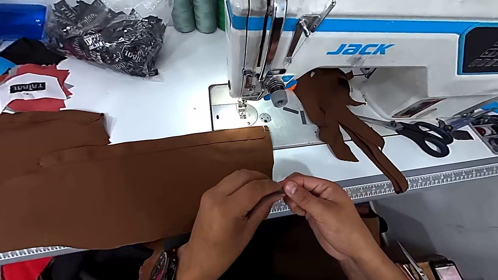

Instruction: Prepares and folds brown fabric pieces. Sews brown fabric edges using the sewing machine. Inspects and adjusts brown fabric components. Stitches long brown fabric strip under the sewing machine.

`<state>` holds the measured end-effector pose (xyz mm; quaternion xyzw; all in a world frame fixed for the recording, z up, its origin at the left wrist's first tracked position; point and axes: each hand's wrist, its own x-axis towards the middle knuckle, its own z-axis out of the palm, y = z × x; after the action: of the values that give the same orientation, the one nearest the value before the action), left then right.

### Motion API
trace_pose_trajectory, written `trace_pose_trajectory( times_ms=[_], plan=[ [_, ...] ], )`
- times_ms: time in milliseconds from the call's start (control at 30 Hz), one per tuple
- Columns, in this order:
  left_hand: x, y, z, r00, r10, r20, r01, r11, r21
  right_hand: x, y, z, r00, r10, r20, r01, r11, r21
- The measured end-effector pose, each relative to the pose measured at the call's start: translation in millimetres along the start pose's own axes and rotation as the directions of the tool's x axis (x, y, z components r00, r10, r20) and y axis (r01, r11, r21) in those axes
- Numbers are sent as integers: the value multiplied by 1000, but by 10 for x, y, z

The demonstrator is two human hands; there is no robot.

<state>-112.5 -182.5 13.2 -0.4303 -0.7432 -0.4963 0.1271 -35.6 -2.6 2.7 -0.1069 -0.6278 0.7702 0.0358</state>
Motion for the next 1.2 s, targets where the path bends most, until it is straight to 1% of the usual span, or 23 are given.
trace_pose_trajectory(
  times_ms=[67,100,133,200,267,333,400,433,500,533,600,700,733,767,800,833,900,933,1000,1067,1100,1133,1200],
  plan=[
    [-6,-32,-43,1000,18,9,-18,999,48,1,-26,-18,999,27,18,-27,999,32],
    [-10,-53,-63,1000,3,9,-4,999,46,4,-43,-51,1000,13,12,-14,1000,15],
    [-13,-72,-87,1000,-25,10,25,999,29,12,-57,-101,1000,-26,2,26,999,-39],
    [-4,-101,-131,994,-107,2,107,994,-36,45,-72,-188,988,-151,-41,140,971,-194],
    [-4,-92,-139,973,-231,-9,226,961,-159,56,-62,-197,963,-264,-57,236,924,-301],
    [-7,-44,-85,930,-366,-22,338,880,-334,42,-47,-103,946,-322,-19,302,905,-301],
    [-22,24,16,877,-479,-22,406,766,-498,32,-13,41,932,-363,18,356,904,-237],
    [-37,55,70,848,-530,-23,426,706,-566,36,15,111,923,-386,5,377,900,-221],
    [-68,87,142,797,-603,-27,438,608,-662,55,62,198,903,-428,-43,406,880,-247],
    [-75,94,151,778,-627,-20,449,580,-680,63,71,215,892,-448,-53,418,865,-279],
    [-74,101,137,750,-662,-3,478,545,-688,62,71,222,880,-474,-21,440,831,-340],
    [-70,96,96,738,-674,33,504,518,-692,57,46,186,861,-504,61,481,771,-417],
    [-71,88,83,746,-665,35,505,531,-681,63,32,170,850,-522,67,495,749,-440],
    [-76,76,64,764,-645,36,510,567,-647,72,19,148,841,-537,75,507,730,-459],
    [-81,55,36,791,-610,34,509,628,-588,86,3,119,836,-541,89,514,717,-472],
    [-80,28,4,833,-553,22,488,715,-501,109,-16,81,839,-534,107,514,713,-476],
    [-45,-55,-80,930,-367,5,355,897,-262,179,-61,-2,863,-480,158,492,726,-480],
    [-5,-106,-129,963,-271,14,270,954,-128,232,-81,-32,874,-448,185,478,733,-483],
    [124,-222,-222,991,-117,67,110,989,101,374,-130,-57,887,-400,231,461,736,-495],
    [294,-379,-291,987,-65,145,32,975,220,577,-172,-69,877,-392,277,479,693,-538],
    [386,-473,-322,981,-77,181,29,968,250,690,-188,-91,865,-398,307,502,647,-575],
    [478,-578,-357,972,-99,212,41,964,262,815,-208,-131,845,-410,343,531,574,-624],
    [641,-786,-422,957,-148,251,80,962,262,1075,-258,-249,789,-442,427,596,378,-709]
  ],
)
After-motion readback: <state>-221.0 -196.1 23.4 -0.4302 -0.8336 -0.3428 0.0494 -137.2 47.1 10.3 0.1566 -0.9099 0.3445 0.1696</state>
